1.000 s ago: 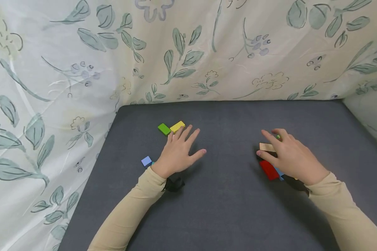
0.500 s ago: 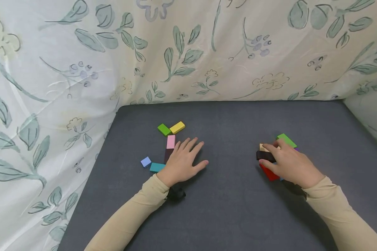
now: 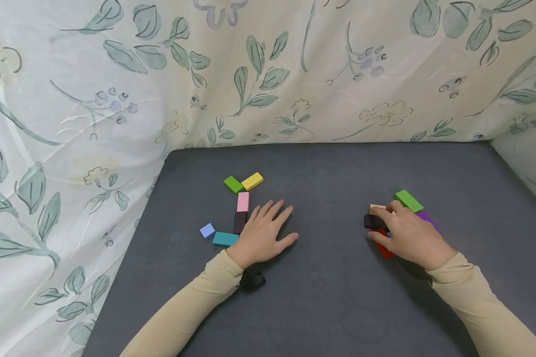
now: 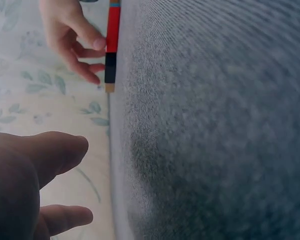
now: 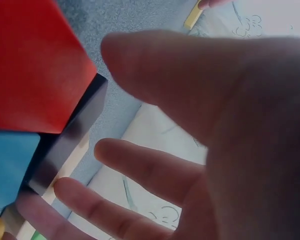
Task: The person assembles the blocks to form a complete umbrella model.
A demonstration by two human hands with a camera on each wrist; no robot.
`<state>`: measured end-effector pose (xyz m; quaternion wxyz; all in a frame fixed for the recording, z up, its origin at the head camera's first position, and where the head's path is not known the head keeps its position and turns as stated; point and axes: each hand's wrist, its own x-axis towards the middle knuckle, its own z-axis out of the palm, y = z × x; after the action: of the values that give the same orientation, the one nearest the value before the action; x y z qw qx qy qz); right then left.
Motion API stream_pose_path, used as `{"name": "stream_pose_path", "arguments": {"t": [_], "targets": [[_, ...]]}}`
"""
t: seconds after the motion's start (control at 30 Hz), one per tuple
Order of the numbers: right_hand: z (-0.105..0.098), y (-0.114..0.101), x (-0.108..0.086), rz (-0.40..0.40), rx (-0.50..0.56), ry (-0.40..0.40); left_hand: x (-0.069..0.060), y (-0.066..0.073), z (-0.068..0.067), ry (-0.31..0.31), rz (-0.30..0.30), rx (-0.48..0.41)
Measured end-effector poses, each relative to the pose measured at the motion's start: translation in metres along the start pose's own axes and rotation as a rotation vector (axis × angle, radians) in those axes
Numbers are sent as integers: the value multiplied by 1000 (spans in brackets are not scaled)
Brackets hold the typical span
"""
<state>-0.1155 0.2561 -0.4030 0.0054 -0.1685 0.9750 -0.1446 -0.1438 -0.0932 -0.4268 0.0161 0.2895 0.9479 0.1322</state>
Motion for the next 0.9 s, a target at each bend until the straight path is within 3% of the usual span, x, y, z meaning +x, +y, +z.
{"name": "stream_pose_path", "arguments": {"t": [0.73, 0.9], "targets": [[13, -9, 10, -140, -32, 123, 1, -9, 3, -6, 7, -17], [15, -13, 15, -172, -35, 111, 2, -11, 4, -10, 15, -11]]}}
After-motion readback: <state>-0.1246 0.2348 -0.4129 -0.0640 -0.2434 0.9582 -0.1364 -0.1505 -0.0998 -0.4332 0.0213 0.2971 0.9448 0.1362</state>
